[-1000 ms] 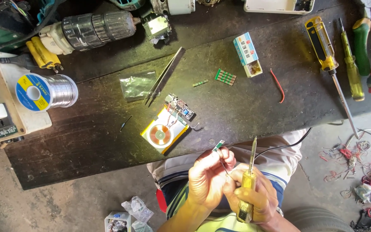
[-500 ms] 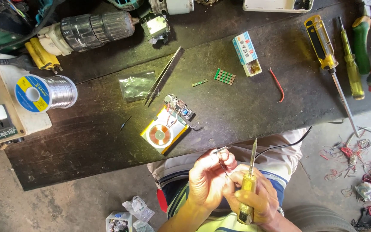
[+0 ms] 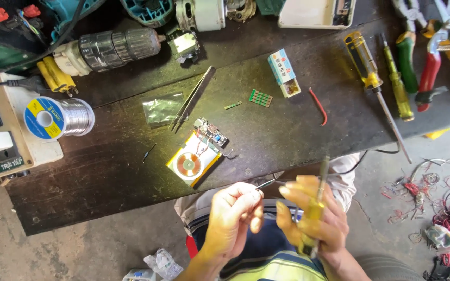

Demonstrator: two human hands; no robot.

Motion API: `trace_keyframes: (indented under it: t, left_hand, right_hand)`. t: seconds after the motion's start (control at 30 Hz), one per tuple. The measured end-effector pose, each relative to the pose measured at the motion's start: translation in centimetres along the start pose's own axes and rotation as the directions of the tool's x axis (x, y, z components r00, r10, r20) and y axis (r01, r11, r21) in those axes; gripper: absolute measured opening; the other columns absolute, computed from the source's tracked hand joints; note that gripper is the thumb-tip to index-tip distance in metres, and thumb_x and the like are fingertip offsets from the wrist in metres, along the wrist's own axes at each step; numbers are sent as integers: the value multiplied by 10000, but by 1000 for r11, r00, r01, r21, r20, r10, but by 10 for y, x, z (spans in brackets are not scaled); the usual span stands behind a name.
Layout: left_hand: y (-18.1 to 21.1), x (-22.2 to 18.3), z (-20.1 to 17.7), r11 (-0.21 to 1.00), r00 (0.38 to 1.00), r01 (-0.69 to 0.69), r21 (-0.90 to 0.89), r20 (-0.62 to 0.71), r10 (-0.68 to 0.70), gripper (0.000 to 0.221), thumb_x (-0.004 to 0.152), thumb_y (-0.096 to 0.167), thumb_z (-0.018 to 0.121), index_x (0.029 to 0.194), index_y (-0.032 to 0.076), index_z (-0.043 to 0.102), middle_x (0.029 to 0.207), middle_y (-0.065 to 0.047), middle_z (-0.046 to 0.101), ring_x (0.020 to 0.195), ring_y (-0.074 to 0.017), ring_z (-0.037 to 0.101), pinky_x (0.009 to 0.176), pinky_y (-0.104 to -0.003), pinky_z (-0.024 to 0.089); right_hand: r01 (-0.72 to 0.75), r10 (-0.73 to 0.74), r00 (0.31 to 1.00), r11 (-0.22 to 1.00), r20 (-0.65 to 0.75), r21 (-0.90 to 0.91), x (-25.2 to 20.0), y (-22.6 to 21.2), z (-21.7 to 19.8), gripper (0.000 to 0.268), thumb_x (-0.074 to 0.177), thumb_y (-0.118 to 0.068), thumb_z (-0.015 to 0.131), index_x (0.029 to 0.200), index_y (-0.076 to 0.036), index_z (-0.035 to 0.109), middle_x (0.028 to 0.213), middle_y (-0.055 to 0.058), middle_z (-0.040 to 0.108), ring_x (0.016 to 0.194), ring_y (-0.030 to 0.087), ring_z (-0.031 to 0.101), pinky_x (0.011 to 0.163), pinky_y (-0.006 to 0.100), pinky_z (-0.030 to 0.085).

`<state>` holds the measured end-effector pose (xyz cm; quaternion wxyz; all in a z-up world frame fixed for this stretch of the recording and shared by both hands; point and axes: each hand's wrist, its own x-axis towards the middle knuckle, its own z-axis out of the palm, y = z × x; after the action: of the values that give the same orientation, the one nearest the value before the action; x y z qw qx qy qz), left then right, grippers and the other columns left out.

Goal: Soldering wires and small components onto a printed circuit board at a repair bench.

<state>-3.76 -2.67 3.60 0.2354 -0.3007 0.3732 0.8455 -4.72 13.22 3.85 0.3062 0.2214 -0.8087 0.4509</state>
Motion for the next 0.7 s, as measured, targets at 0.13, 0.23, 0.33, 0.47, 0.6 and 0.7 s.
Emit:
trace_keyframes:
  t: [0.13, 0.23, 0.33, 0.47, 0.6, 0.7]
  left_hand:
    - [35, 4, 16, 954, 992, -92, 284, 104, 64, 157, 912, 105, 706, 836, -24, 663, 556, -126, 586, 352, -178, 472, 358, -269, 378]
    - [58, 14, 31, 832, 984, -126, 541, 172, 38, 189, 974, 138, 644, 826, 21, 648, 582, -75, 617, 375, -114, 512, 380, -224, 367]
    - [71, 20, 44, 601, 989, -150, 785, 121, 89, 175, 934, 164, 693, 1049, 37, 656, 615, -15, 630, 396, -100, 544, 398, -249, 479]
    - [68, 24, 34, 98, 939, -254, 962, 221, 265, 299, 826, 296, 766, 1088, 184, 675, 790, 76, 697, 550, -74, 616, 597, -268, 533]
    - [55, 37, 18, -305, 554, -552, 776, 615, 562, 86, 928, 60, 678, 980, 120, 645, 848, -28, 647, 689, -198, 621, 621, -314, 501]
    - [54, 38, 29, -448, 445, -513, 733, 673, 591, 60, 953, 53, 676, 984, 101, 656, 866, -12, 662, 678, -167, 629, 571, -274, 492]
  right_hand:
    - [-141, 155, 984, 977, 82, -157, -1, 21, 8, 101, 881, -35, 767, 967, -73, 732, 1034, -14, 762, 1002, 234, 745, 910, 423, 581]
    - [77, -77, 997, 997, 11, -12, 14, 39, 10, 456, 878, 61, 762, 1070, -168, 417, 1023, 137, 760, 938, 351, 715, 853, 511, 557]
    - [63, -69, 997, 991, -41, -119, 16, 49, 5, 449, 874, 36, 805, 1057, -147, 438, 1024, 134, 767, 946, 343, 713, 871, 505, 552]
    - [-44, 27, 992, 990, -122, -135, 12, 60, -12, 448, 853, 78, 788, 1051, -139, 450, 1010, 162, 760, 938, 316, 703, 862, 458, 580]
    - [-131, 53, 971, 932, -232, -337, 12, 80, -25, 455, 863, 46, 818, 1038, -126, 435, 981, 80, 773, 893, 270, 701, 767, 348, 591]
    - [-203, 146, 963, 947, -229, -249, 17, 89, -27, 498, 842, 50, 855, 1074, -107, 443, 1073, 118, 750, 899, 298, 678, 831, 398, 591]
